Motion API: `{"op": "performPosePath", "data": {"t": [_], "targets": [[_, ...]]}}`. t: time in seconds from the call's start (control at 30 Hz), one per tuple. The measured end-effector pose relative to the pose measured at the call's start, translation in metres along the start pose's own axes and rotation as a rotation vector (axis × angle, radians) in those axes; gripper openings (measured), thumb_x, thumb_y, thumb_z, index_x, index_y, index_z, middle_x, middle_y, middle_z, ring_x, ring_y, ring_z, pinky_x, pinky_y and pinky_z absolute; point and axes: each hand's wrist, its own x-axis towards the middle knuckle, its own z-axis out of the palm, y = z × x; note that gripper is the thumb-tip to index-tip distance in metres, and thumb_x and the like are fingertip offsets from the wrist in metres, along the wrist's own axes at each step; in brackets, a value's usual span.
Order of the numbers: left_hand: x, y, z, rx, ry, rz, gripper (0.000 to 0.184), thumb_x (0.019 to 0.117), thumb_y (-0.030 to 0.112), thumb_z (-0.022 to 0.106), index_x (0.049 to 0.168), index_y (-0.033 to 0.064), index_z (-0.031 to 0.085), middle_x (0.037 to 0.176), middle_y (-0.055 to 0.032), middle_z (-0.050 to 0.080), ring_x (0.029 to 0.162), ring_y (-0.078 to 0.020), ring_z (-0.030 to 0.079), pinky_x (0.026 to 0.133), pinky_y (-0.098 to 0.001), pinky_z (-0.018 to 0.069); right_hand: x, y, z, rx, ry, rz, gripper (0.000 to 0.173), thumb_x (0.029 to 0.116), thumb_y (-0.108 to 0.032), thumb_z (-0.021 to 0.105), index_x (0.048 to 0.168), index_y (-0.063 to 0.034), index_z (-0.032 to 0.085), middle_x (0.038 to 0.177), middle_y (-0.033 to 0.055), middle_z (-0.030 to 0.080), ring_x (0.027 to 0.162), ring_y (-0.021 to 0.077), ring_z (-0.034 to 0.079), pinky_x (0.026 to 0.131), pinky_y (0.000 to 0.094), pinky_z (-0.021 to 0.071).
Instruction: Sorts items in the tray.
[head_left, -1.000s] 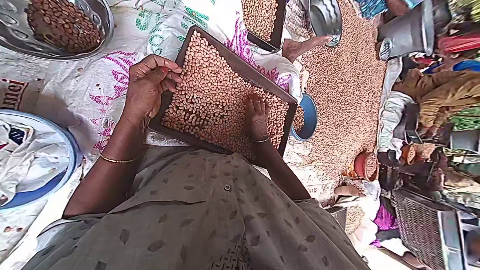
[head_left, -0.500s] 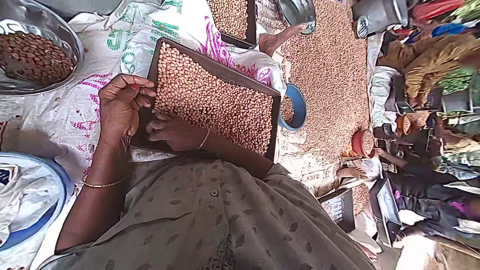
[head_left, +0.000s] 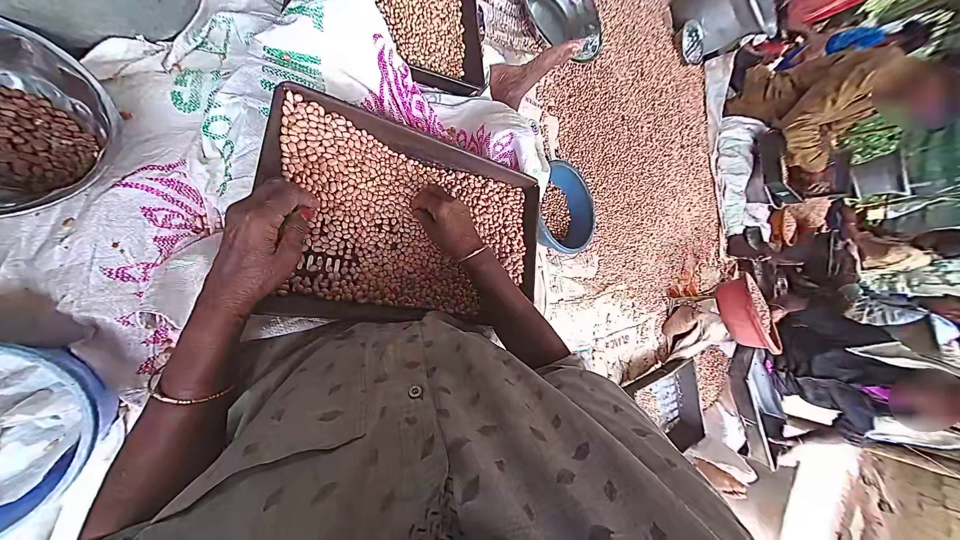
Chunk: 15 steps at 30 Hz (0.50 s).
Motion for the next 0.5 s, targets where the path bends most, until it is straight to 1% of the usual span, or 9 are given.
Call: {"op": "performPosePath", "data": {"t": [0.03, 0.1, 0.13, 0.2, 0.23, 0.3, 0.4, 0.47, 0.5], "targets": [[-0.001, 0.0, 0.003, 0.027, -0.066, 0.042, 0.034, 0.1018, 0.013, 0.04, 0.107, -0.0073, 0.068, 0.11, -0.026, 0.067, 0.104, -0.0396, 0.066, 0.095, -0.0553, 0.0506, -0.001, -0.002, 0.003, -0.008, -0.004, -0.021, 0.016, 0.0953, -0.006, 0.064, 0.106, 0.0003, 0.075, 0.113, 0.0198, 0.071, 0.099, 0.0339, 0.072, 0.081, 0.0486, 0.0604], [-0.001, -0.004, 0.009, 0.063, -0.207, 0.103, 0.029, 0.096, 0.001, 0.043, 0.105, -0.008, 0.069, 0.105, -0.0264, 0.067, 0.1, -0.0437, 0.066, 0.089, -0.0607, 0.0514, -0.001, -0.004, 0.003, -0.025, -0.039, -0.059, 0.019, 0.0947, -0.004, 0.063, 0.109, -0.0001, 0.075, 0.116, 0.0206, 0.071, 0.102, 0.0344, 0.072, 0.083, 0.0486, 0.0601], [-0.002, -0.006, 0.012, 0.089, -0.271, 0.103, 0.026, 0.0933, -0.004, 0.047, 0.104, -0.0076, 0.07, 0.104, -0.0265, 0.067, 0.1, -0.0451, 0.066, 0.088, -0.0627, 0.0516, 0.0, -0.005, 0.001, -0.026, -0.063, -0.069, 0.02, 0.0945, -0.004, 0.063, 0.111, -0.0004, 0.075, 0.117, 0.0205, 0.07, 0.104, 0.0345, 0.071, 0.084, 0.0487, 0.0597], [-0.003, -0.012, 0.017, 0.152, -0.349, 0.091, 0.024, 0.0925, -0.007, 0.051, 0.105, -0.0046, 0.072, 0.107, -0.0252, 0.066, 0.102, -0.0454, 0.066, 0.086, -0.0635, 0.0528, 0.0, -0.006, -0.001, -0.036, -0.093, -0.071, 0.022, 0.0939, -0.005, 0.065, 0.113, -0.0012, 0.075, 0.118, 0.0202, 0.07, 0.107, 0.0343, 0.07, 0.087, 0.0485, 0.059], [-0.003, -0.013, 0.017, 0.168, -0.365, 0.085, 0.025, 0.0926, -0.006, 0.052, 0.106, -0.0032, 0.072, 0.109, -0.025, 0.066, 0.103, -0.0455, 0.066, 0.086, -0.0638, 0.0531, 0.0, -0.006, -0.002, -0.047, -0.108, -0.067, 0.023, 0.0941, -0.006, 0.065, 0.114, -0.0016, 0.075, 0.121, 0.0202, 0.07, 0.111, 0.0344, 0.07, 0.089, 0.0485, 0.0583], [-0.004, -0.013, 0.016, 0.184, -0.392, 0.068, 0.026, 0.0929, -0.006, 0.053, 0.109, -0.0015, 0.073, 0.11, -0.0244, 0.067, 0.104, -0.0455, 0.066, 0.085, -0.0645, 0.0531, 0.0, -0.007, -0.002, -0.072, -0.129, -0.077, 0.021, 0.0954, -0.008, 0.064, 0.112, -0.0012, 0.074, 0.12, 0.0192, 0.07, 0.111, 0.0345, 0.069, 0.09, 0.0487, 0.0578], [-0.005, -0.01, 0.017, 0.204, -0.407, 0.069, 0.025, 0.0908, -0.007, 0.054, 0.106, 0.0003, 0.073, 0.103, -0.0223, 0.067, 0.099, -0.0436, 0.067, 0.082, -0.0635, 0.0535, -0.001, -0.01, -0.003, -0.102, -0.141, -0.105, 0.019, 0.0972, -0.006, 0.061, 0.11, -0.0011, 0.073, 0.116, 0.0179, 0.071, 0.111, 0.035, 0.068, 0.088, 0.0478, 0.0578], [-0.003, -0.009, 0.016, 0.208, -0.418, 0.057, 0.024, 0.092, -0.006, 0.055, 0.106, -0.0002, 0.073, 0.103, -0.0224, 0.067, 0.099, -0.0439, 0.067, 0.083, -0.0634, 0.0533, -0.003, -0.011, -0.003, -0.072, -0.114, -0.095, 0.019, 0.0965, -0.005, 0.061, 0.11, -0.001, 0.073, 0.115, 0.0181, 0.071, 0.106, 0.0345, 0.07, 0.085, 0.0481, 0.0589], [-0.003, -0.008, 0.015, 0.216, -0.428, 0.05, 0.023, 0.0934, -0.005, 0.054, 0.106, 0.0, 0.073, 0.105, -0.0223, 0.067, 0.101, -0.0437, 0.067, 0.084, -0.063, 0.0534, -0.004, -0.011, -0.002, -0.042, -0.082, -0.086, 0.017, 0.0959, -0.005, 0.061, 0.107, -0.001, 0.073, 0.113, 0.018, 0.071, 0.099, 0.0332, 0.072, 0.079, 0.0478, 0.0599]]}}
